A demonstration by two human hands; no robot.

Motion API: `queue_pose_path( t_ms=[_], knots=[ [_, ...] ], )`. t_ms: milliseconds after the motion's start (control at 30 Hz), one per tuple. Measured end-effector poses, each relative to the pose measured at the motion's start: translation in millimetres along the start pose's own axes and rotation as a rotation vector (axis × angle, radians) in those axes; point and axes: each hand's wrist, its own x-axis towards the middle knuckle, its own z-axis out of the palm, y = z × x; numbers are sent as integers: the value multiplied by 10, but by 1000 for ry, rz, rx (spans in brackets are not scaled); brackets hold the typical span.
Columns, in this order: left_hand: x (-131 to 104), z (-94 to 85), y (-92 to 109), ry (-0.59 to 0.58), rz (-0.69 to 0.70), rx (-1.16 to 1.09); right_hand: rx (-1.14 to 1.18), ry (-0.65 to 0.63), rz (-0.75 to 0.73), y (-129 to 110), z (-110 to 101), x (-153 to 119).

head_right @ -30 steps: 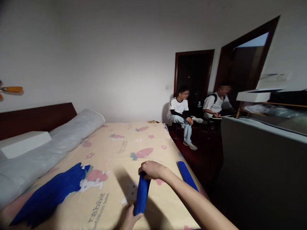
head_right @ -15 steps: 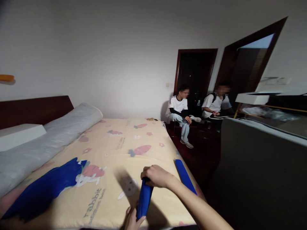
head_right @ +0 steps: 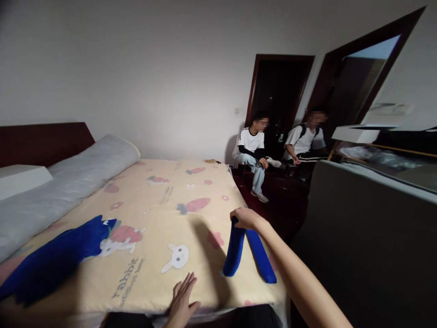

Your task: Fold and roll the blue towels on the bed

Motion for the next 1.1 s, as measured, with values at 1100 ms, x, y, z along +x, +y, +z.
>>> queue_pose_path(
  t_ms=[1100],
  knots=[
    [528,-1900,-1553,671,-605,-138,-60,152,61,406,3113,-864]
  ],
)
